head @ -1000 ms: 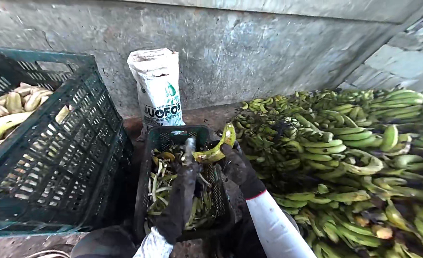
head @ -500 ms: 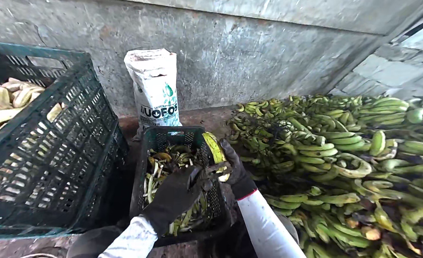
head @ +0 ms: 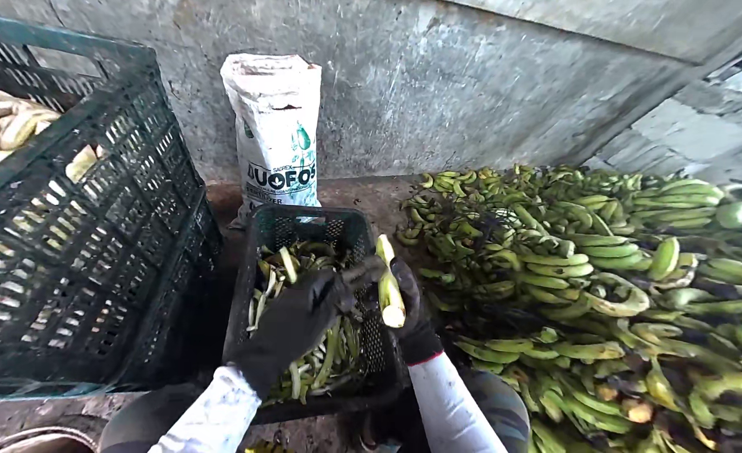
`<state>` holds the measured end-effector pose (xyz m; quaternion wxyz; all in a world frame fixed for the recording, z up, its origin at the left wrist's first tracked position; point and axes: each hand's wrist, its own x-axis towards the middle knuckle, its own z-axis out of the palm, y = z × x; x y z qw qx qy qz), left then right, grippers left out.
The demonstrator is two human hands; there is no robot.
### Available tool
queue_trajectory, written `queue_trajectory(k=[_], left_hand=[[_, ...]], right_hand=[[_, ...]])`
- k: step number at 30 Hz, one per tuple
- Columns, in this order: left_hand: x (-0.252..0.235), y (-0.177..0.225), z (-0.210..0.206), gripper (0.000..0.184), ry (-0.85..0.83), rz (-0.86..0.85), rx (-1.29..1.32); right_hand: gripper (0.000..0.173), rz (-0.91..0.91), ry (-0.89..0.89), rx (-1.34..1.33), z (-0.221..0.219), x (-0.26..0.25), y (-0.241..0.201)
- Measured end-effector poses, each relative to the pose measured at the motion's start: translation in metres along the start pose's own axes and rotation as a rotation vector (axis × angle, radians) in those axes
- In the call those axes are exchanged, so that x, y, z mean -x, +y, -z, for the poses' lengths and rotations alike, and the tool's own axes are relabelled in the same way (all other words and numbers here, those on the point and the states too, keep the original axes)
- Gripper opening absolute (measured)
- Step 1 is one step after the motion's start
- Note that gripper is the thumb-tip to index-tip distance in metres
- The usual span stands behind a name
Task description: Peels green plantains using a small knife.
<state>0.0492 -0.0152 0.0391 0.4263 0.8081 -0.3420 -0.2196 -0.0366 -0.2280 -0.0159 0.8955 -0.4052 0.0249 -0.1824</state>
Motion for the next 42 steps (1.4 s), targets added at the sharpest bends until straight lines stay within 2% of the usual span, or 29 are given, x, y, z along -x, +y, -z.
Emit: queue_trajectory(k=[3, 5, 7, 9, 10, 12, 14, 17, 19, 21, 23, 24, 25, 27, 29, 30, 32, 34, 35, 37, 42], left_hand=[[0.012, 0.010, -0.018, 0.056, -0.136, -0.026, 0.036], [0.006, 0.008, -0.019, 0.059, -0.104, -0.044, -0.046], [-0.009, 0.001, -0.013, 0.054, 0.036, -0.051, -0.267], [-0.024, -0.016, -0.007, 0.050, 0.287, -0.034, -0.426], [-0.031, -0.025, -0.001, 0.050, 0.380, 0.000, -0.423], [-0.034, -0.030, 0.015, 0.053, 0.462, 0.082, -0.332], [-0.025, -0.023, 0.019, 0.055, 0.409, 0.107, -0.238], [-0.002, -0.009, -0.004, 0.052, 0.198, 0.004, -0.102], [0.010, 0.000, -0.020, 0.060, 0.099, -0.042, -0.075], [0.014, 0.005, -0.027, 0.067, 0.077, -0.058, -0.095], [0.006, 0.005, -0.023, 0.066, 0.086, -0.074, -0.162], [0.000, 0.003, -0.019, 0.063, 0.099, -0.073, -0.206], [-0.007, 0.000, -0.016, 0.057, 0.144, -0.070, -0.254], [-0.024, -0.016, -0.008, 0.047, 0.260, -0.025, -0.300], [-0.035, -0.031, 0.004, 0.044, 0.337, 0.090, -0.280], [-0.038, -0.035, 0.010, 0.043, 0.373, 0.131, -0.263], [-0.035, -0.035, 0.014, 0.048, 0.381, 0.140, -0.201], [-0.026, -0.029, 0.004, 0.055, 0.307, 0.074, -0.188], [-0.021, -0.022, -0.003, 0.057, 0.262, 0.026, -0.190], [-0.012, -0.009, -0.018, 0.061, 0.245, -0.063, -0.239], [-0.005, -0.006, -0.039, 0.071, 0.449, -0.241, -0.365]], right_hand=[[0.037, 0.088, 0.105, 0.158, 0.003, -0.007, -0.003], [0.030, 0.071, 0.103, 0.150, 0.002, -0.006, 0.002], [0.027, -0.013, 0.013, 0.038, 0.001, -0.002, 0.016], [0.030, -0.102, -0.108, -0.022, -0.005, 0.006, 0.029], [0.029, -0.133, -0.117, -0.058, -0.010, 0.011, 0.031], [0.028, -0.087, -0.103, -0.027, -0.017, 0.017, 0.029], [0.033, 0.041, 0.007, 0.118, -0.017, 0.013, 0.025], [0.050, 0.250, 0.183, 0.292, -0.012, -0.008, 0.018], [0.052, 0.346, 0.351, 0.310, -0.018, -0.023, 0.010], [0.056, 0.375, 0.419, 0.299, -0.023, -0.031, 0.004], [0.044, 0.274, 0.332, 0.259, -0.025, -0.029, 0.000], [0.031, 0.171, 0.226, 0.188, -0.023, -0.024, 0.002], [0.025, 0.041, 0.087, 0.104, -0.018, -0.019, 0.005], [0.022, -0.166, -0.194, 0.031, -0.015, -0.012, 0.010], [0.020, -0.210, -0.373, 0.064, -0.017, -0.005, 0.012], [0.021, -0.192, -0.380, 0.066, -0.017, -0.002, 0.013], [0.028, -0.129, -0.205, 0.133, -0.018, 0.003, 0.010], [0.038, -0.058, -0.005, 0.167, -0.018, -0.006, 0.007], [0.039, -0.022, 0.055, 0.136, -0.020, -0.013, 0.006], [0.027, 0.084, 0.145, 0.031, -0.029, -0.029, 0.002], [0.031, 0.316, 0.363, -0.078, -0.054, -0.044, -0.011]])
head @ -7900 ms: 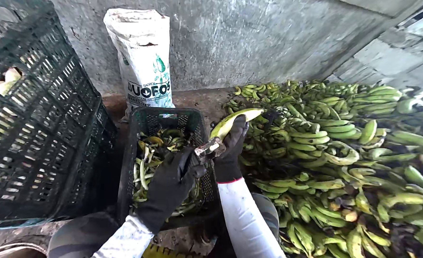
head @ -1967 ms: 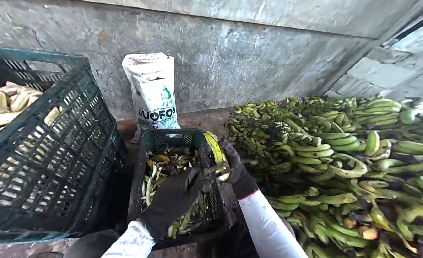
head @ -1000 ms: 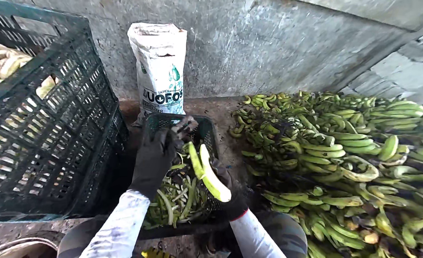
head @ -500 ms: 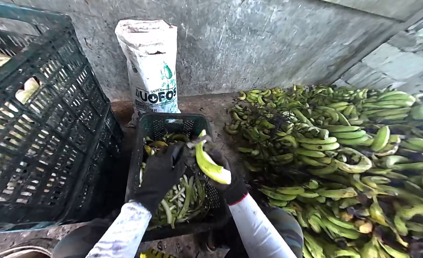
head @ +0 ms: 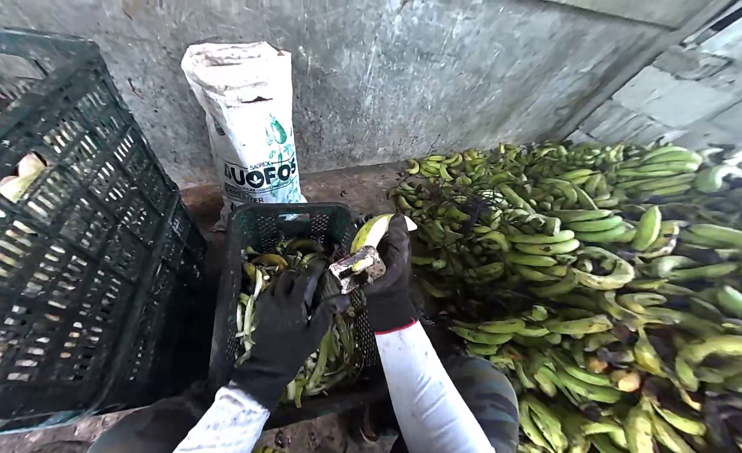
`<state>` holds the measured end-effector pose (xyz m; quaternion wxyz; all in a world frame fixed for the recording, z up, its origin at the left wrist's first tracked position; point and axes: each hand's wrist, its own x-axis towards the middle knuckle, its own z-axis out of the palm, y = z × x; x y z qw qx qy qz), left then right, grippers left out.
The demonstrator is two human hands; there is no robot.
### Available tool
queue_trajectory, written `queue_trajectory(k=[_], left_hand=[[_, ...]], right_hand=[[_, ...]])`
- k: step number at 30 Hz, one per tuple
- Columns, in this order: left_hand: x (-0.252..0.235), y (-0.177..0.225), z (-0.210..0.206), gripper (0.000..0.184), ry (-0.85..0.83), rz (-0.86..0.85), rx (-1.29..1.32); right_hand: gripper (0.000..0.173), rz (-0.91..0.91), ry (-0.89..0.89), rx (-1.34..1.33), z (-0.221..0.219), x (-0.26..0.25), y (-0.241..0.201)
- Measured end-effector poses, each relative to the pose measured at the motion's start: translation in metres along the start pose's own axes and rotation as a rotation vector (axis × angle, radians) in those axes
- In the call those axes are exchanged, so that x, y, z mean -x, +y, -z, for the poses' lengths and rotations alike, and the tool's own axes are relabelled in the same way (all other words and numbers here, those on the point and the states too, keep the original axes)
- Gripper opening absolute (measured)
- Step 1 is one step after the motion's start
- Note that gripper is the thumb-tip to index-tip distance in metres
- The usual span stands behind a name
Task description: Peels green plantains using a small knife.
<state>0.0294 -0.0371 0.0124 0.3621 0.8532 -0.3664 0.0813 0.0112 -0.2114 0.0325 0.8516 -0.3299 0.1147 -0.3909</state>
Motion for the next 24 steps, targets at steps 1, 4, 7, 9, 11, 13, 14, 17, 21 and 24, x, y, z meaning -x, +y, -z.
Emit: queue_trajectory(k=[1, 4, 7, 9, 11, 13, 14, 17, 21, 24], left_hand=[[-0.001, 0.001, 0.001, 0.070, 0.011, -0.003, -0.012], [-0.010, -0.007, 0.010, 0.065, -0.081, 0.055, 0.025], [-0.029, -0.032, 0.015, 0.056, -0.170, 0.129, 0.149], [-0.039, -0.049, 0.017, 0.052, -0.227, 0.169, 0.160], [-0.044, -0.056, 0.017, 0.045, -0.255, 0.230, 0.083], [-0.049, -0.056, 0.015, 0.043, -0.259, 0.328, -0.007], [-0.049, -0.056, 0.014, 0.044, -0.257, 0.354, -0.027], [-0.041, -0.045, 0.008, 0.046, -0.230, 0.263, 0.057], [-0.026, -0.019, -0.006, 0.056, -0.226, 0.033, 0.116], [-0.019, -0.013, -0.018, 0.069, -0.100, -0.113, 0.041]], right_hand=[[0.032, 0.008, 0.013, 0.002, -0.001, 0.000, 0.000], [0.031, -0.074, -0.126, 0.182, 0.013, 0.001, 0.000], [0.026, -0.281, -0.486, 0.418, 0.029, 0.015, -0.010], [0.040, -0.424, -0.700, 0.664, 0.025, 0.025, -0.022], [0.050, -0.552, -0.800, 0.831, 0.019, 0.031, -0.031], [0.053, -0.617, -0.813, 0.874, 0.019, 0.033, -0.035], [0.052, -0.598, -0.766, 0.853, 0.023, 0.032, -0.033], [0.043, -0.463, -0.494, 0.536, 0.048, 0.017, -0.018], [0.036, -0.438, -0.352, -0.095, 0.052, -0.006, -0.014], [0.048, -0.436, -0.319, -0.294, 0.052, -0.013, -0.017]])
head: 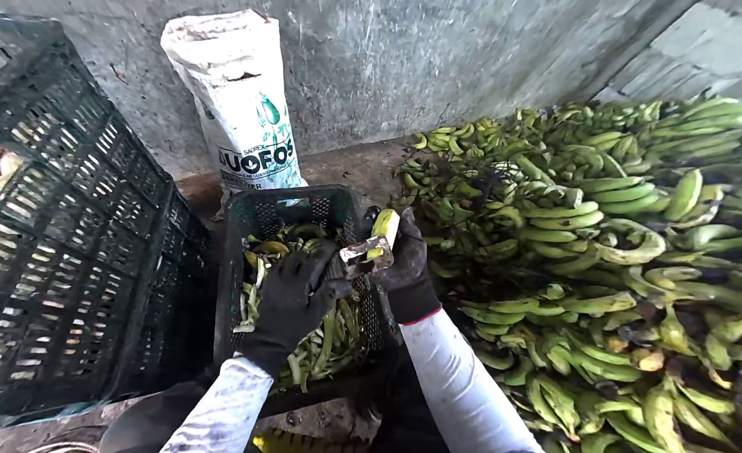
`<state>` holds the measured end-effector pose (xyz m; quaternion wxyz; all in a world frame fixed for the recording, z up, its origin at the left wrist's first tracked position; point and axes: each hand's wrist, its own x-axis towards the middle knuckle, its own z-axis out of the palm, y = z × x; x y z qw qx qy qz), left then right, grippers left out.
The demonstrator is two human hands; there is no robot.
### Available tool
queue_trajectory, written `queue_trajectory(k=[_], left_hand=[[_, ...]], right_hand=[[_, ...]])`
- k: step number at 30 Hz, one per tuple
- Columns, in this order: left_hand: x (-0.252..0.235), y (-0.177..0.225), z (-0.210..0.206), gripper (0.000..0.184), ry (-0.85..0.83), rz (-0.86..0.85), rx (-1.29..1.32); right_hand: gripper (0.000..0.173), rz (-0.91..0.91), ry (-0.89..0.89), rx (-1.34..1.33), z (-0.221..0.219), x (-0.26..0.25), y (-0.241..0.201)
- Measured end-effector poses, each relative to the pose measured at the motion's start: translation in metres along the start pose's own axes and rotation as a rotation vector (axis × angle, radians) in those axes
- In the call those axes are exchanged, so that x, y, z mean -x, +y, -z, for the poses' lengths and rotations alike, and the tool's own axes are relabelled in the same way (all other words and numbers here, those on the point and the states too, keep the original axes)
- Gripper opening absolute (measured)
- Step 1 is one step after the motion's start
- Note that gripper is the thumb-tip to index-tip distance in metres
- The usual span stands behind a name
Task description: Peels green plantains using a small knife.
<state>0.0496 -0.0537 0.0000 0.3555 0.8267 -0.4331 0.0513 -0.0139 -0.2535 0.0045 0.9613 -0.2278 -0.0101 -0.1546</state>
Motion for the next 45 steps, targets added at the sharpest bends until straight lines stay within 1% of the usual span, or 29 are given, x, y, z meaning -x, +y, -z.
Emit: queue_trajectory(k=[2, 4, 6, 8, 10, 11, 12, 13, 15, 16, 17, 19, 20, 22, 24, 25, 27, 29, 30, 32, 33, 34, 36, 38, 39, 40, 41, 43, 45], left_hand=[[0.002, 0.001, -0.004, 0.067, 0.090, -0.070, -0.045], [0.002, 0.003, -0.005, 0.065, 0.138, -0.098, -0.073], [0.001, 0.005, -0.002, 0.066, 0.113, -0.069, -0.083], [-0.001, 0.007, 0.002, 0.066, 0.012, 0.010, -0.046], [-0.004, 0.007, 0.007, 0.063, -0.063, 0.081, 0.017], [-0.005, 0.006, 0.007, 0.063, -0.065, 0.088, 0.026], [-0.004, 0.004, 0.007, 0.064, -0.059, 0.079, 0.014], [-0.002, 0.003, 0.005, 0.063, -0.045, 0.056, -0.014], [0.002, 0.001, -0.002, 0.062, 0.007, -0.012, -0.095], [0.004, 0.000, -0.006, 0.060, 0.017, -0.021, -0.117], [0.005, 0.000, -0.008, 0.058, 0.000, 0.000, -0.117], [0.002, 0.006, 0.001, 0.054, -0.106, 0.160, -0.034], [-0.003, 0.009, 0.008, 0.051, -0.144, 0.261, 0.034], [-0.011, 0.004, 0.016, 0.046, -0.144, 0.406, 0.169], [-0.011, -0.014, 0.013, 0.042, -0.172, 0.526, 0.290], [-0.010, -0.026, 0.009, 0.044, -0.192, 0.579, 0.336], [-0.007, -0.042, 0.002, 0.049, -0.207, 0.627, 0.381], [-0.006, -0.036, 0.006, 0.054, -0.182, 0.571, 0.359], [-0.006, -0.027, 0.010, 0.052, -0.166, 0.505, 0.327], [-0.003, -0.012, 0.013, 0.053, -0.177, 0.333, 0.194], [0.000, -0.007, 0.013, 0.057, -0.192, 0.236, 0.119], [0.005, -0.003, 0.009, 0.062, -0.184, 0.132, 0.049], [0.013, 0.000, -0.002, 0.070, -0.155, -0.035, -0.034], [0.018, 0.003, -0.015, 0.066, -0.064, -0.176, -0.080], [0.020, 0.005, -0.021, 0.064, -0.036, -0.209, -0.086], [0.020, 0.007, -0.024, 0.062, -0.042, -0.203, -0.078], [0.019, 0.010, -0.025, 0.062, -0.090, -0.152, -0.055], [0.012, 0.014, -0.022, 0.062, -0.249, 0.046, 0.040], [0.002, 0.010, -0.017, 0.058, -0.329, 0.273, 0.153]], right_hand=[[0.046, 0.009, -0.050, -0.051, 0.004, 0.001, -0.002], [0.045, 0.045, -0.005, -0.079, 0.007, 0.002, -0.002], [0.047, 0.054, 0.058, -0.100, 0.009, 0.001, -0.001], [0.045, 0.024, 0.071, -0.035, 0.004, 0.004, 0.000], [0.042, -0.035, -0.038, 0.084, 0.000, 0.007, -0.002], [0.041, -0.076, -0.117, 0.120, 0.000, 0.008, -0.003], [0.042, -0.111, -0.153, 0.136, 0.000, 0.009, -0.003], [0.044, -0.126, -0.128, 0.165, 0.000, 0.011, -0.003], [0.045, -0.098, 0.083, 0.321, -0.003, 0.014, 0.000], [0.045, -0.079, 0.171, 0.409, -0.001, 0.015, 0.002], [0.044, -0.074, 0.220, 0.495, 0.001, 0.016, 0.004], [0.038, -0.094, 0.239, 0.763, -0.005, 0.024, 0.004], [0.038, -0.114, 0.198, 0.886, -0.010, 0.025, 0.005], [0.047, -0.156, 0.072, 1.123, -0.015, 0.029, 0.008], [0.056, -0.192, -0.009, 1.248, -0.012, 0.035, 0.012], [0.059, -0.189, -0.018, 1.254, -0.011, 0.037, 0.014], [0.055, -0.141, 0.053, 1.169, -0.006, 0.035, 0.014], [0.041, -0.112, 0.181, 0.899, 0.004, 0.029, 0.010], [0.044, -0.132, 0.213, 0.722, 0.011, 0.025, 0.005], [0.054, -0.192, 0.171, 0.424, 0.024, 0.018, -0.007], [0.058, -0.213, 0.129, 0.337, 0.028, 0.017, -0.012], [0.060, -0.211, 0.087, 0.285, 0.031, 0.016, -0.016], [0.051, -0.160, 0.078, 0.232, 0.032, 0.018, -0.021], [0.047, -0.083, 0.193, 0.255, 0.027, 0.021, -0.021], [0.047, -0.066, 0.244, 0.281, 0.026, 0.022, -0.020], [0.045, -0.072, 0.269, 0.301, 0.025, 0.023, -0.018], [0.043, -0.102, 0.267, 0.304, 0.024, 0.024, -0.015], [0.038, -0.185, 0.225, 0.347, 0.026, 0.027, -0.007], [0.040, -0.191, 0.176, 0.436, 0.024, 0.028, 0.004]])
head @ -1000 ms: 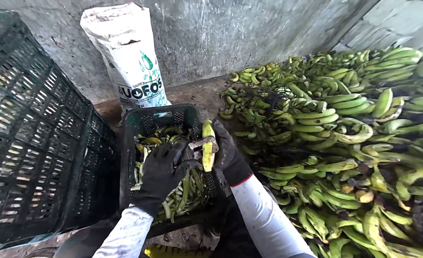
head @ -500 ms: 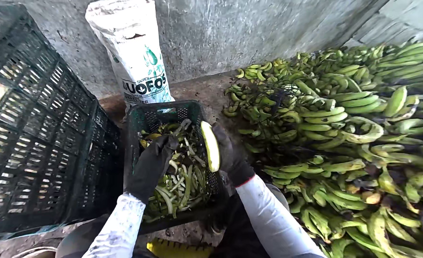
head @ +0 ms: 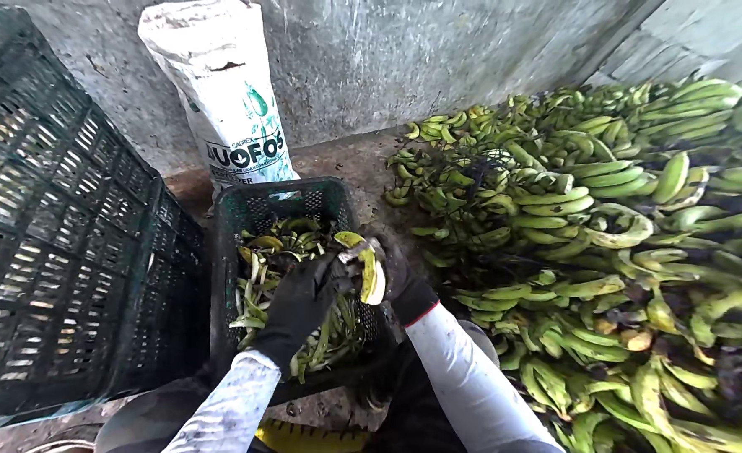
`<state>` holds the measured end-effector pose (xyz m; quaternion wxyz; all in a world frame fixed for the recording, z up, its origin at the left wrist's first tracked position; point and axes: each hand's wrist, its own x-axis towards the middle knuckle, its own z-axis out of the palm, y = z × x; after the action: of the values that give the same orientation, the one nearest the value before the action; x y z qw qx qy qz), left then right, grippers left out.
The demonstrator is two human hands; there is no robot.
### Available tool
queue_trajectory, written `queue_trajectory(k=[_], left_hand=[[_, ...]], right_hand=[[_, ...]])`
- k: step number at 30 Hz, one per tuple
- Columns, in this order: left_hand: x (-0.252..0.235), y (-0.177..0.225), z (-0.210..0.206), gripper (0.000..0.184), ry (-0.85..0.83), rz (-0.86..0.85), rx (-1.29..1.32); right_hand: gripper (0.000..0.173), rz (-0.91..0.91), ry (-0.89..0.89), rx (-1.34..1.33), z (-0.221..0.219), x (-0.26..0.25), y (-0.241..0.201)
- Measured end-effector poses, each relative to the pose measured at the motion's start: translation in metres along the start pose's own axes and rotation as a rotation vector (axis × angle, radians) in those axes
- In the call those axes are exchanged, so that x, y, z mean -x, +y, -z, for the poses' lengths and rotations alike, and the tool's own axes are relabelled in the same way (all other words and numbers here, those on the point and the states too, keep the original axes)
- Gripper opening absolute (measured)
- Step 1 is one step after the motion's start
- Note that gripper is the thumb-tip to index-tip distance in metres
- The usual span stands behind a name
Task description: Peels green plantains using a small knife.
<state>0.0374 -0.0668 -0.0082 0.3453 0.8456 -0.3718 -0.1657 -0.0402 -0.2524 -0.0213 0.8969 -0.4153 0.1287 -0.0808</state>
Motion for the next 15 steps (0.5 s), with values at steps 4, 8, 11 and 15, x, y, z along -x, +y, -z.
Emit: queue_trajectory(k=[4, 8, 11, 15], left_hand=[[-0.007, -0.013, 0.019, 0.044, 0.091, 0.291, 0.122], [0.000, -0.023, 0.032, 0.045, 0.157, 0.282, 0.174], [0.008, -0.019, 0.029, 0.050, 0.048, 0.144, 0.186], [0.024, -0.004, 0.015, 0.065, -0.108, -0.100, 0.109]], right_hand=[[0.042, -0.033, -0.104, 0.007, -0.009, 0.003, 0.002], [0.041, 0.017, -0.122, -0.026, -0.003, 0.001, -0.010], [0.041, 0.121, -0.179, -0.001, 0.016, -0.004, -0.014], [0.043, 0.087, -0.164, 0.001, 0.022, -0.005, -0.019]])
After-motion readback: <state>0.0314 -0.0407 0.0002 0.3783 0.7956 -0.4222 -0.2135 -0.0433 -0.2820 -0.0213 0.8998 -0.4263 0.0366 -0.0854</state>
